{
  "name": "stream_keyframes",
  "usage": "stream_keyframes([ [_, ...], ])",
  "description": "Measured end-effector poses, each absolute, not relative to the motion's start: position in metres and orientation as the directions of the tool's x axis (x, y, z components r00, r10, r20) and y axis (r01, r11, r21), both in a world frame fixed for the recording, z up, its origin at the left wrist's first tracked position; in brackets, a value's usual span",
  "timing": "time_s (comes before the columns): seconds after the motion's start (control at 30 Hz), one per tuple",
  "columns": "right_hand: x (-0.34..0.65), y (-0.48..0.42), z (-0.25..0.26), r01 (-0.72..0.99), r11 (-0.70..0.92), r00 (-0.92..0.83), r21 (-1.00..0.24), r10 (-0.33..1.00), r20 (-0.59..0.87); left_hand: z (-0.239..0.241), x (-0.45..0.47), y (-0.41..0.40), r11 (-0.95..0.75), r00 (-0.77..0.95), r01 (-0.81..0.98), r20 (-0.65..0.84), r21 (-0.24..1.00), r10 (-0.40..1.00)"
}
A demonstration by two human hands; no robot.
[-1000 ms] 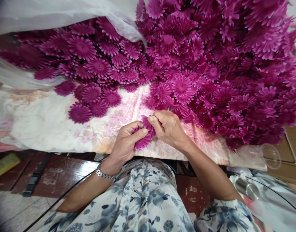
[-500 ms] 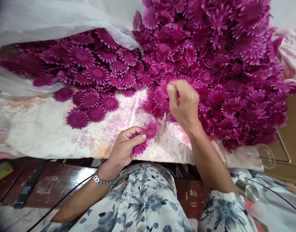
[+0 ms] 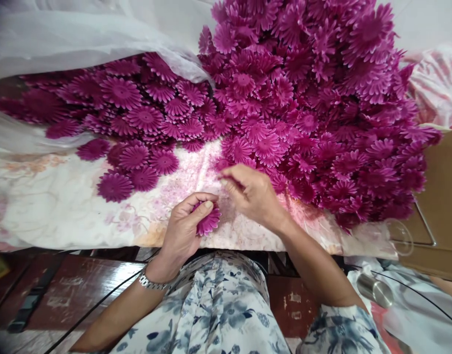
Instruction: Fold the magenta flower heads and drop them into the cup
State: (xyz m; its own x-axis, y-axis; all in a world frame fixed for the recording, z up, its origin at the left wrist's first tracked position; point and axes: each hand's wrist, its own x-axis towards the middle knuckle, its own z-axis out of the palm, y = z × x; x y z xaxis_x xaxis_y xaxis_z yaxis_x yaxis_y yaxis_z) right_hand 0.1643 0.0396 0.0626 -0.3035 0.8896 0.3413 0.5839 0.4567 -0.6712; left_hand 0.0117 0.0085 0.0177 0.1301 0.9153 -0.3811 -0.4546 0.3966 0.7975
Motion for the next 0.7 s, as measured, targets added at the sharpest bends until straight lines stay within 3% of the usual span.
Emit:
stream_keyframes([
  [0.07,0.185,0.061,0.082,0.695,0.439,-0.234,-0.569,0.887,0.399,0.019,0.012,0.008,0.397,0.124,-0.476,-0.387,0.785,0.914],
  [0.17,0.215,0.089,0.106,0.948,0.175,0.005,-0.265,0.827,0.562,0.019,0.011,0.008,0.393,0.135,-0.523,-0.382,0.756,0.914],
  [0.23,0.221,0.091,0.11,0.993,0.027,0.048,-0.114,0.793,0.607,0.018,0.01,0.009,0.401,0.149,-0.562,-0.389,0.723,0.909],
  [0.27,0.218,0.086,0.106,0.996,0.036,0.021,-0.08,0.79,0.613,0.017,0.009,0.01,0.398,0.145,-0.587,-0.392,0.705,0.909],
  [0.33,0.202,0.067,0.092,0.966,0.231,-0.118,-0.119,0.8,0.589,0.015,0.008,0.011,0.389,0.129,-0.62,-0.401,0.681,0.907],
  [0.4,0.181,0.045,0.071,0.811,0.503,-0.326,-0.298,0.812,0.483,0.014,0.008,0.013,0.39,0.124,-0.626,-0.407,0.675,0.905],
  [0.47,0.161,0.029,0.05,0.696,0.59,-0.432,-0.409,0.799,0.418,0.013,0.01,0.013,0.405,0.152,-0.615,-0.402,0.677,0.903],
  [0.57,0.147,0.022,0.026,0.642,0.578,-0.422,-0.503,0.815,0.397,0.011,0.012,0.01,0.419,0.199,-0.606,-0.381,0.677,0.903],
  [0.7,0.149,0.026,0.019,0.633,0.373,-0.299,-0.678,0.926,0.231,0.006,0.012,0.007,0.445,0.249,-0.59,-0.373,0.674,0.894],
])
